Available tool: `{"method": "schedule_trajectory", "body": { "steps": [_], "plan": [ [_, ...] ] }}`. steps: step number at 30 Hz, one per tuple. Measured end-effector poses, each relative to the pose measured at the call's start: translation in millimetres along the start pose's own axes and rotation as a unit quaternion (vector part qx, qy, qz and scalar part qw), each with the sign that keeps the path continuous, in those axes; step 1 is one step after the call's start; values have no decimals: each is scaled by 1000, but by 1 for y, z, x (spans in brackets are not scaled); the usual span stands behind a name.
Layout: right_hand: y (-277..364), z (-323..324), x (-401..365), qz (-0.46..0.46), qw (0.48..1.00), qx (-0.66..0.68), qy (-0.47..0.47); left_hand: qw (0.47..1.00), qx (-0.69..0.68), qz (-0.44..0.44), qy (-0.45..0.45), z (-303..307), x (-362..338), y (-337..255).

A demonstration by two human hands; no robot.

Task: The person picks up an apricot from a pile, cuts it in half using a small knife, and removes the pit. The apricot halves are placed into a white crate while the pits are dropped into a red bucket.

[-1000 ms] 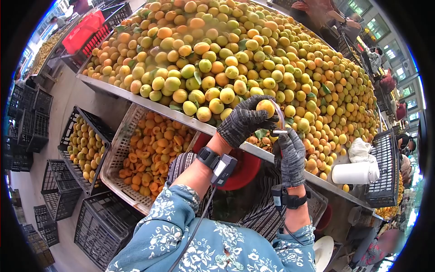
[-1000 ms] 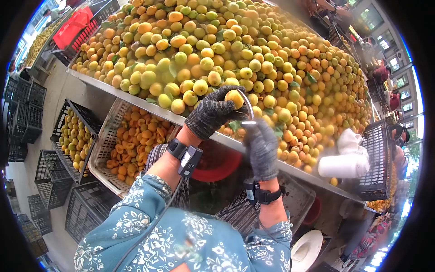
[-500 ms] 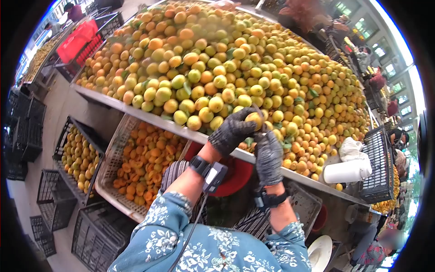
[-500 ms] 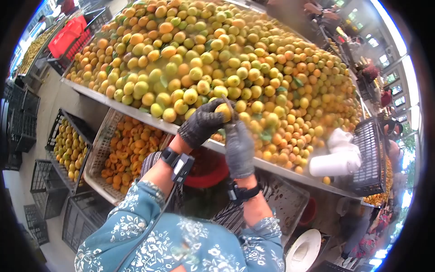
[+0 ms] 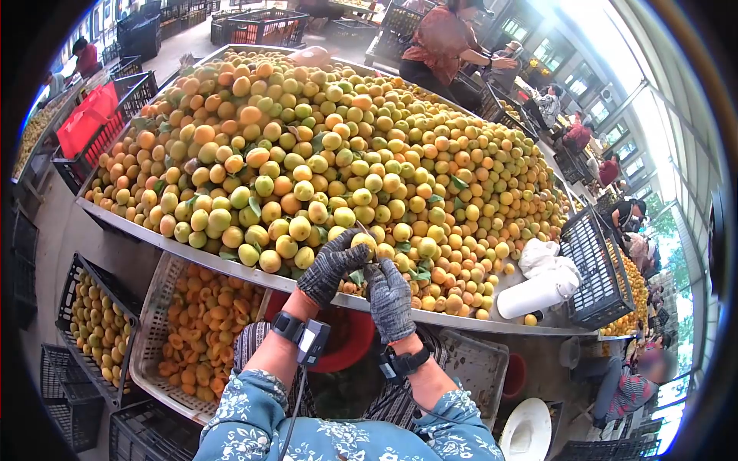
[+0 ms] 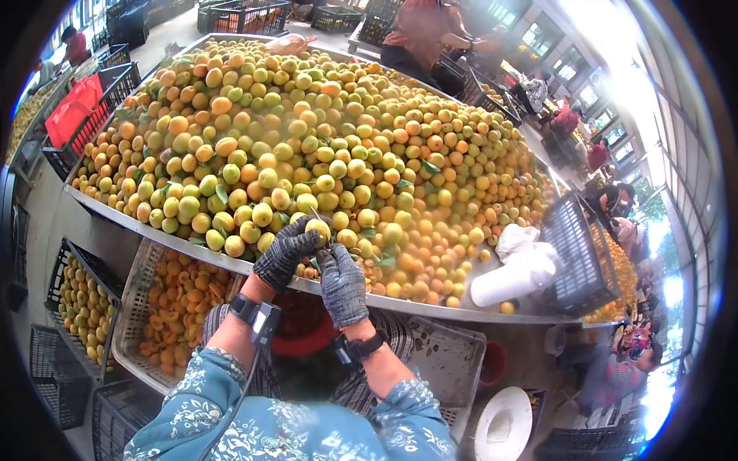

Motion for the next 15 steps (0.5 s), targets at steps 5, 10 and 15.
{"method": "schedule_trajectory", "body": {
  "steps": [5, 10, 15],
  "plan": [
    [-12, -1, -10, 133, 977, -165, -35, 1000, -20, -21, -13, -1, 3, 14],
    [-6, -12, -10, -111, 994, 3, -4, 994, -68, -40, -77, -1, 0, 16],
    [-32, -20, -5, 25, 1000, -11, 7, 990, -84, -12, -114, 4, -1, 20]
  ]
}}
Point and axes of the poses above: each hand's wrist, its own x-axis towards the middle knuckle, its own z-axis out of the back of the hand, y = z × x, the point moved 2 cm from there along x, towards the middle knuckle, and after that the axes turned 4 degrees about x, right-handed, at the moved point
